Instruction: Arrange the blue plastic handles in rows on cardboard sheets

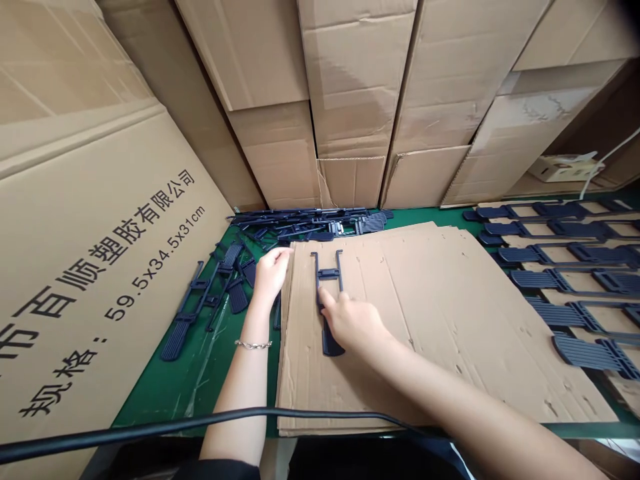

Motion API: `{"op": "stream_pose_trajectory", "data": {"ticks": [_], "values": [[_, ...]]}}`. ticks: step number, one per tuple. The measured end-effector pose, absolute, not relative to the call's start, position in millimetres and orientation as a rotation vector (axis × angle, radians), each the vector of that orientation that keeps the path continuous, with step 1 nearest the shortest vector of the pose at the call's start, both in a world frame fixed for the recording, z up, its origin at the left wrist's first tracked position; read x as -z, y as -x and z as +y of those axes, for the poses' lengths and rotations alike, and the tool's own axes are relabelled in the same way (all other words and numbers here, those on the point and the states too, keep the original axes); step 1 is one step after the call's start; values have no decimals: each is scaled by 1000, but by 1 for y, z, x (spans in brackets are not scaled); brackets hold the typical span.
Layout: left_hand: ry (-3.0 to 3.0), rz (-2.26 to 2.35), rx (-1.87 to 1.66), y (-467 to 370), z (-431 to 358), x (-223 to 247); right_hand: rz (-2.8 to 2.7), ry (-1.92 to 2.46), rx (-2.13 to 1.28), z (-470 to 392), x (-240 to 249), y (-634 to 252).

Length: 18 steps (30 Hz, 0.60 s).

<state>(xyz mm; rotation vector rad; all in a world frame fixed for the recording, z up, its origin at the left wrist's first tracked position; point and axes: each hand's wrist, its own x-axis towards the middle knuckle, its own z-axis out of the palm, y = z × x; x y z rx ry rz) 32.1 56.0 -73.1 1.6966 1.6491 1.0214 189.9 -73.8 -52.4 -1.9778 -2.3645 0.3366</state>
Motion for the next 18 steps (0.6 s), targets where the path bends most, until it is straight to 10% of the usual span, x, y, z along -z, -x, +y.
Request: {"op": "stream_pose_trajectory", "data": {"ticks": [18], "values": [[-1717, 1591, -733, -29, 54, 84, -1776, 1896, -928, -38, 62, -194]]}}
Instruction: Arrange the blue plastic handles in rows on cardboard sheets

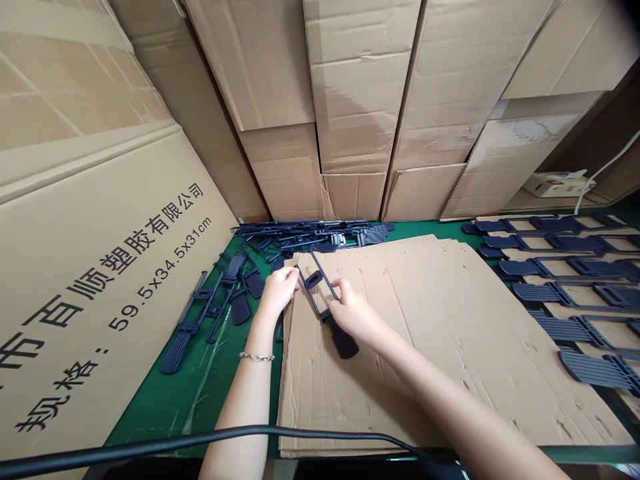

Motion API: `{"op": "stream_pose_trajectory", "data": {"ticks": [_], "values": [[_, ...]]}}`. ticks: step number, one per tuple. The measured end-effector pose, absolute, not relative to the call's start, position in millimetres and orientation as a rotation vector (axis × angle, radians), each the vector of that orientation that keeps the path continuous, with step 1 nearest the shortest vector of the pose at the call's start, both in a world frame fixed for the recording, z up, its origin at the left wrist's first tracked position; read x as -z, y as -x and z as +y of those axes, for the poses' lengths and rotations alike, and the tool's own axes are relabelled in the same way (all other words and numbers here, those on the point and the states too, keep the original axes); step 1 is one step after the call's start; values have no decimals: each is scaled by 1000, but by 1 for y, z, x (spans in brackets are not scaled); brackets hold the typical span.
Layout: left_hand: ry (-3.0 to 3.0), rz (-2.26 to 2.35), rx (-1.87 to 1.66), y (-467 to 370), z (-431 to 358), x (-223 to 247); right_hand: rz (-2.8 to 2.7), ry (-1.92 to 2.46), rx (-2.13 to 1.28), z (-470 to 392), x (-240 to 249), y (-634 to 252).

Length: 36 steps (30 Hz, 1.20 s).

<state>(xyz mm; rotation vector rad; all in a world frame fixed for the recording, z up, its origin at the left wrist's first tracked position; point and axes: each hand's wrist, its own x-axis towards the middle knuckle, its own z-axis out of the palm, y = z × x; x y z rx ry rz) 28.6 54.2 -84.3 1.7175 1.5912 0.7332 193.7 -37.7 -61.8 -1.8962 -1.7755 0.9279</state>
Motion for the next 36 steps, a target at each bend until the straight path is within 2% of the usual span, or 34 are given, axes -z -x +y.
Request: {"op": "stream_pose_trajectory", "data": {"ticks": [6, 11, 18, 25, 36], "values": [[-1699, 1503, -647, -34, 53, 88, -1833, 1882, -972, -33, 72, -199], [-1734, 1518, -629, -36, 51, 89, -1950, 2025, -604, 4, 58, -216], [-1696, 1597, -623, -39, 53, 92, -2247, 1988, -219, 81, 69, -230], [-1779, 1634, -571, -40, 54, 92, -2535, 1889, -118, 110, 68, -225], [-1866, 1628, -540, -40, 54, 91, -2669, 1917, -116, 116, 64, -207]]}}
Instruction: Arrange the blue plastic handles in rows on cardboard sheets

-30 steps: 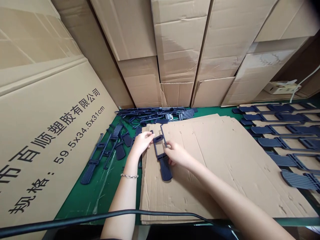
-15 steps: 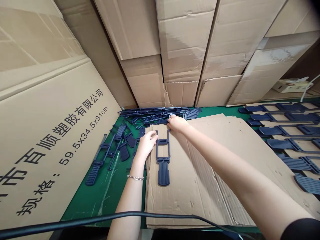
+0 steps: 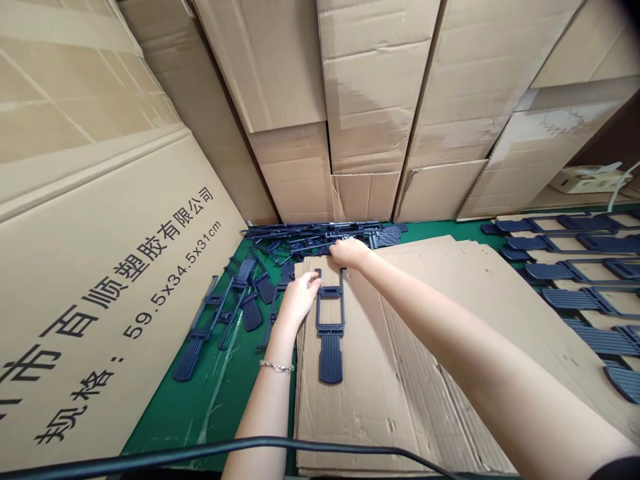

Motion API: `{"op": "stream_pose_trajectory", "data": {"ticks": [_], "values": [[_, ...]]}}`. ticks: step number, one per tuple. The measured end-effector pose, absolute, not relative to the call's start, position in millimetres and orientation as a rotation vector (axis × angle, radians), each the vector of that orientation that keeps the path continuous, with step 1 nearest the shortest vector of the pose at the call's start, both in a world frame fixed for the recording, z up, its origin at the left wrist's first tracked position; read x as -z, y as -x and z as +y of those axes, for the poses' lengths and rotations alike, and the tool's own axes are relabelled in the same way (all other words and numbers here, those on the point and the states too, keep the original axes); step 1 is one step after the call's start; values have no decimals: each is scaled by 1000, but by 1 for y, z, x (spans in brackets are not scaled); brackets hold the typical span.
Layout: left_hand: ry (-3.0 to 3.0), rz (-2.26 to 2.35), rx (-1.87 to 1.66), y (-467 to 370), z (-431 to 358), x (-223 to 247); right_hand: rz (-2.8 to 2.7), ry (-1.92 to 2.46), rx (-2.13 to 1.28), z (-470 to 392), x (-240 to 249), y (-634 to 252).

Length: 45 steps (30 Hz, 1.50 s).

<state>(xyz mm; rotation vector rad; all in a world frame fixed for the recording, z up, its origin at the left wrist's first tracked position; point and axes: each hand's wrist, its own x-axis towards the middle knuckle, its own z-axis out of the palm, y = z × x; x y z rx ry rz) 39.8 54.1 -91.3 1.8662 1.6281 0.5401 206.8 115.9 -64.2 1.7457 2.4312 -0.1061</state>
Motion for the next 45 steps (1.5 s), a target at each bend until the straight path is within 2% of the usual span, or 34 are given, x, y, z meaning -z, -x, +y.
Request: {"op": "stream_pose_trajectory", "data": {"ticks": [13, 27, 45], "values": [[-1917, 1627, -539, -41, 52, 90, 2415, -1697, 95, 126, 61, -207], [-1895, 1632, -557, -41, 51, 88, 2545, -1710, -129, 114, 54, -206], [-1913, 1628, -585, -39, 54, 95, 2780, -1717, -424, 71, 47, -253]]}}
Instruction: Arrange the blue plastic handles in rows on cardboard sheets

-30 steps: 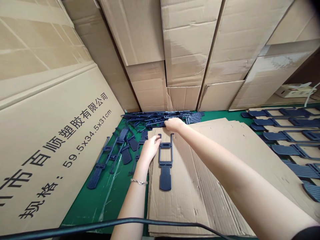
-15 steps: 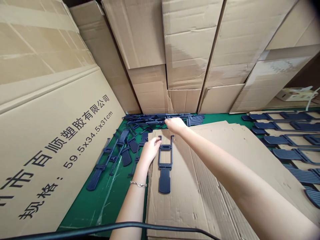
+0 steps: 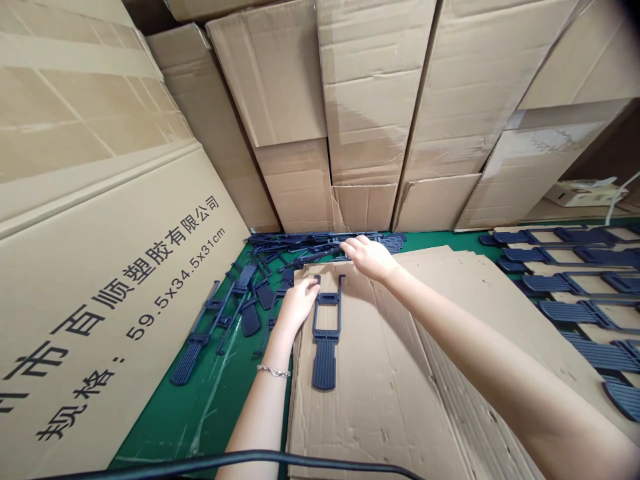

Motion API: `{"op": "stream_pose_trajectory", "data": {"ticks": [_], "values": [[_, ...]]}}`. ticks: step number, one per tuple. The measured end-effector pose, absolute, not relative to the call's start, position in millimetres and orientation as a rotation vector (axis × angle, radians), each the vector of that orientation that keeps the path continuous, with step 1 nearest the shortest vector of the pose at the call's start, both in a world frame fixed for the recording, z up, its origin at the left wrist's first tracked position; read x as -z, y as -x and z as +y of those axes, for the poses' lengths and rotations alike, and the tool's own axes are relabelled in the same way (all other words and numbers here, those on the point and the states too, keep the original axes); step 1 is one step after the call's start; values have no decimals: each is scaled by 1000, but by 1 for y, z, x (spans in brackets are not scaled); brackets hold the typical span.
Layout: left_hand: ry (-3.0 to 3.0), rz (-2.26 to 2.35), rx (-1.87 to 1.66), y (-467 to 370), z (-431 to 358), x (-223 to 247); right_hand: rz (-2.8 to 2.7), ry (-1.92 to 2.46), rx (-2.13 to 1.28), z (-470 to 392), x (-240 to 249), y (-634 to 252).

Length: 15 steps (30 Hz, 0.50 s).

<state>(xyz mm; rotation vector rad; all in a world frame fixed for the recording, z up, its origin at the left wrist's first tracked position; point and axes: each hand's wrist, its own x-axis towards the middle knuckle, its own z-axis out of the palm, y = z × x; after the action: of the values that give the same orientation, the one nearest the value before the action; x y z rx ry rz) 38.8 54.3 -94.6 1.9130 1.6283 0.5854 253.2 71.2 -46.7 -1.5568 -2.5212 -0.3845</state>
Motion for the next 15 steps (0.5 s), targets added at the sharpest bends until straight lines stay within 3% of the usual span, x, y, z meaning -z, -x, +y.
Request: {"op": "stream_pose_trajectory", "data": {"ticks": [15], "values": [[-1964, 1562, -472, -40, 43, 78, -2112, 1442, 273, 6, 59, -317]]}}
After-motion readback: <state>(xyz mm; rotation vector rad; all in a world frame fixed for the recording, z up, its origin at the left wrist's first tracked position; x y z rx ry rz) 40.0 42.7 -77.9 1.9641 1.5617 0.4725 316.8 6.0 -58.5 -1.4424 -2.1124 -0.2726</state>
